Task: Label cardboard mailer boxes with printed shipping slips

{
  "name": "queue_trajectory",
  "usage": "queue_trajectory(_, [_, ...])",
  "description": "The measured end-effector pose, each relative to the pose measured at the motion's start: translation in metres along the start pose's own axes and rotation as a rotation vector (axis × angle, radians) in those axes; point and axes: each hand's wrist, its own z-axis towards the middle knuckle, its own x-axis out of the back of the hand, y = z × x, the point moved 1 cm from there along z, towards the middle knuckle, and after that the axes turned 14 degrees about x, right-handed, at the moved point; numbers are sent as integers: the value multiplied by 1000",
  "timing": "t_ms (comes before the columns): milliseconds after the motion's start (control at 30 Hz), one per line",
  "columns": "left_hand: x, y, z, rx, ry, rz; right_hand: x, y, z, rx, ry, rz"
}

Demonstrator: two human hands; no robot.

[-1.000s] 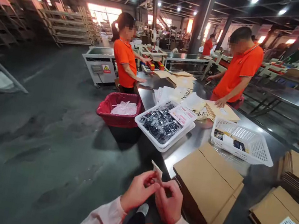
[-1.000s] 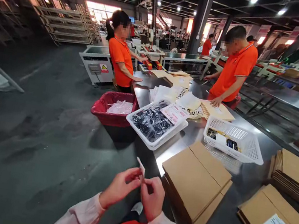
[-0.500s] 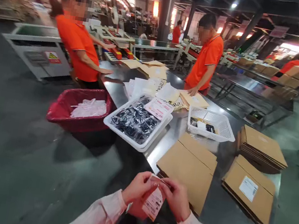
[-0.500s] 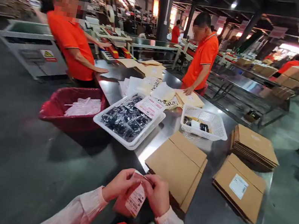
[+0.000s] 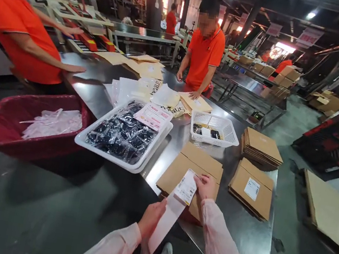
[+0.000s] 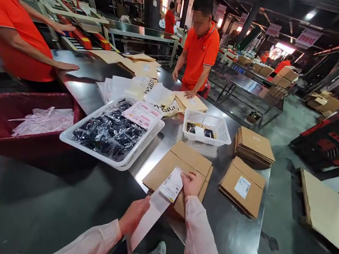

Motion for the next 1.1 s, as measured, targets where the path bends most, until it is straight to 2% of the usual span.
queue_trajectory(67, [13,-21,-4,21,23,-6,-6,8,14,-22,15,-67])
queue_trajectory(167, [47,-61,-16,46,83,67,-11,5,12,-29,31,-261])
queue_trajectory(233, [70,-78,-28,46,104,160,-16,-3,6,151,-113,-431])
queue_trajectory(300, [88,-79,-41,28,92,244,-24,-11,0,437,-392,-516])
queue_trajectory(333, [93,-74,-47,10,83,283,-27,-14,-1,503,-495,-524])
queue_trajectory(367, [95,-65,-52,-15,79,317,-30,-16,-3,483,-539,-541])
queue_trajectory(400, [94,-54,-56,-46,82,344,-33,-17,-5,402,-529,-571])
queue_trajectory(467, [86,-26,-58,-127,98,386,-35,-19,-15,285,-477,-609])
queue_trajectory(500, [79,-11,-55,-186,107,404,-36,-19,-25,336,-491,-583])
queue_trajectory(567, [62,19,-41,-340,149,433,-34,-15,-50,592,-576,-440])
queue_trajectory(600, [53,32,-30,-427,190,449,-30,-9,-63,675,-569,-365])
queue_trajectory(633, [44,44,-17,-502,244,475,-24,0,-74,665,-495,-322])
queue_trajectory(667, [35,56,-2,-558,307,506,-17,11,-83,555,-365,-320])
queue_trajectory(700, [27,65,14,-583,362,547,-9,23,-90,376,-214,-342])
queue_trajectory(767, [13,80,44,-567,416,628,4,45,-98,23,5,-386])
queue_trajectory(833, [4,88,63,-530,409,666,8,56,-102,-119,36,-384])
queue_trajectory(900, [-3,89,66,-513,387,680,9,56,-104,-114,26,-340])
queue_trajectory(967, [-9,84,53,-541,393,674,14,50,-109,-121,94,-253])
queue_trajectory(1033, [-18,74,30,-614,359,618,29,48,-119,-143,194,-44])
queue_trajectory(1100, [-31,65,5,-637,211,524,59,58,-139,-199,301,252])
